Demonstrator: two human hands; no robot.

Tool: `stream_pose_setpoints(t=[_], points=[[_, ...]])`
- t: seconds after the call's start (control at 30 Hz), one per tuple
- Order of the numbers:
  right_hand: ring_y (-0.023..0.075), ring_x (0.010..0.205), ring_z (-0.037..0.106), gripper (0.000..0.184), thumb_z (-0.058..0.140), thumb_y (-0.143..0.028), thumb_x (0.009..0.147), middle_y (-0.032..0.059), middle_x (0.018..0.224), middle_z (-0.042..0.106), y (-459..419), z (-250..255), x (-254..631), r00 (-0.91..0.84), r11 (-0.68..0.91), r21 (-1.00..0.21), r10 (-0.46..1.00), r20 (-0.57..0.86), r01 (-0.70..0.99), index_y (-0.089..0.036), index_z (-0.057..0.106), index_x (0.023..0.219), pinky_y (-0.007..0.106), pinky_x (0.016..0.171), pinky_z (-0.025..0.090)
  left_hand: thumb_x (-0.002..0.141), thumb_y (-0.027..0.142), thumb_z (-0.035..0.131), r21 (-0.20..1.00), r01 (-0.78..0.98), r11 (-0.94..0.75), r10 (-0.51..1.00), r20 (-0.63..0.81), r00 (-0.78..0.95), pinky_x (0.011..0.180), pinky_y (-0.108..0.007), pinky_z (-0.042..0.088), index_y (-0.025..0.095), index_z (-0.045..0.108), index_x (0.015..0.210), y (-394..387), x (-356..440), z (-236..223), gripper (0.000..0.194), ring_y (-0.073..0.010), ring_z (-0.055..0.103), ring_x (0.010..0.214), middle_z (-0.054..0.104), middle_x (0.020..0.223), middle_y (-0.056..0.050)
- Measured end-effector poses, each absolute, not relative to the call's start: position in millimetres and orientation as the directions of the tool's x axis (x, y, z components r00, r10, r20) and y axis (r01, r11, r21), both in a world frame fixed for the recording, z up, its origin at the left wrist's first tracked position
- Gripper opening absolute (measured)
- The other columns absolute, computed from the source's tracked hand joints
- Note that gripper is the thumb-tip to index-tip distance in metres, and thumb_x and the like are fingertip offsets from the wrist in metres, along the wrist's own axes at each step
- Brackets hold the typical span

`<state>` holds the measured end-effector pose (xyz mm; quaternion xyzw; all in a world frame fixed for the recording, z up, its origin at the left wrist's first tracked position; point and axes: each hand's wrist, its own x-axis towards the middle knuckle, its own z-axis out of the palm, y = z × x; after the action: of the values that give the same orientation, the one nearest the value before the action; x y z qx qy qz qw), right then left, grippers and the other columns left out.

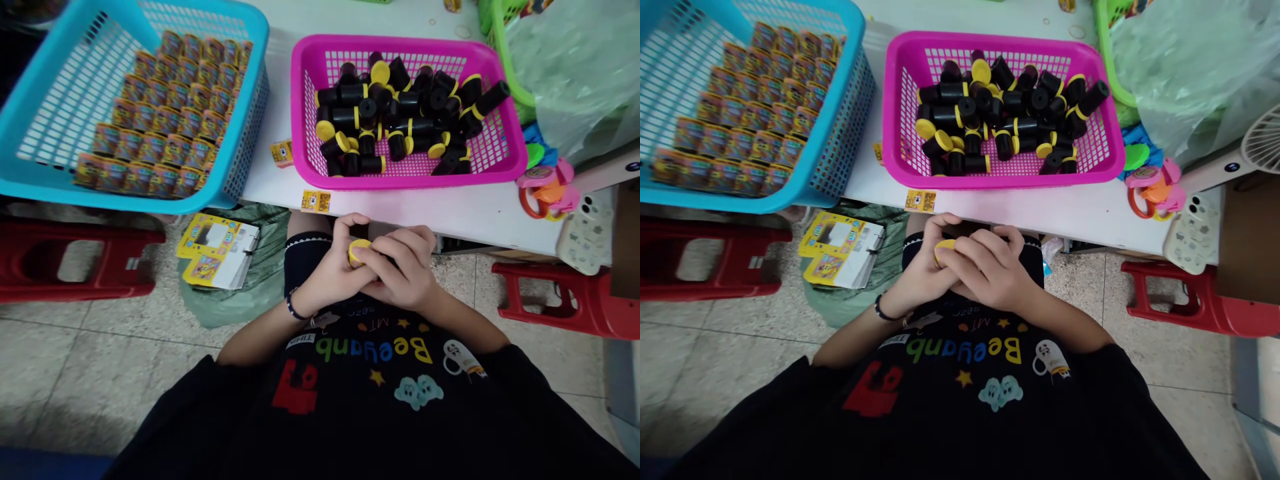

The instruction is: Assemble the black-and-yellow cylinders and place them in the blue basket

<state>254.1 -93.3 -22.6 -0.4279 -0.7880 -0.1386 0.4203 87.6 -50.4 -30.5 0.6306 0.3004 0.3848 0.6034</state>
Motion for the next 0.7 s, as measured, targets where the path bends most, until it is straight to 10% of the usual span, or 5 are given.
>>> stream_pose_setpoints(t=[0.23, 0.53, 0.7], points=[[0.0201, 0.095, 0.074, 0.039, 0.078, -0.046, 0.093, -0.0067, 0.105, 0.082, -94, -36, 255, -0.268, 0.653, -0.233, 0.572, 0.775, 0.721, -0.047, 0.071, 0.131, 0.043, 0.103, 0.057, 0.091, 0.025, 0.069, 0.975, -0.118, -0.189, 0.788, 0.222, 0.574, 0.051, -0.025, 0.041, 0.031, 0.031, 0.133, -51, 87, -20, 0.057, -0.0107, 0.053, 0.052, 0.048, 0.068, 0.010], [0.0202, 0.086, 0.075, 0.035, 0.077, -0.050, 0.092, -0.0104, 0.095, 0.080, -98, -32, 260, -0.283, 0.664, -0.537, 0.728, 0.625, 0.521, -0.062, 0.069, 0.124, 0.048, 0.097, 0.059, 0.082, 0.037, 0.087, 0.973, -0.172, 0.157, 0.606, 0.042, 0.795, 0.045, -0.027, 0.046, 0.029, 0.046, 0.142, -43, 69, -11, 0.073, -0.0156, 0.059, 0.049, 0.058, 0.066, 0.006], [0.0187, 0.083, 0.073, 0.021, 0.070, -0.048, 0.096, -0.0096, 0.093, 0.079, -98, -37, 257, -0.306, 0.715, -0.287, 0.577, 0.757, 0.638, -0.055, 0.073, 0.116, 0.045, 0.091, 0.060, 0.080, 0.032, 0.089, 0.975, -0.189, 0.113, 0.524, 0.104, 0.845, 0.055, -0.029, 0.056, 0.029, 0.047, 0.140, -39, 67, -11, 0.074, -0.0192, 0.071, 0.067, 0.066, 0.087, -0.001]])
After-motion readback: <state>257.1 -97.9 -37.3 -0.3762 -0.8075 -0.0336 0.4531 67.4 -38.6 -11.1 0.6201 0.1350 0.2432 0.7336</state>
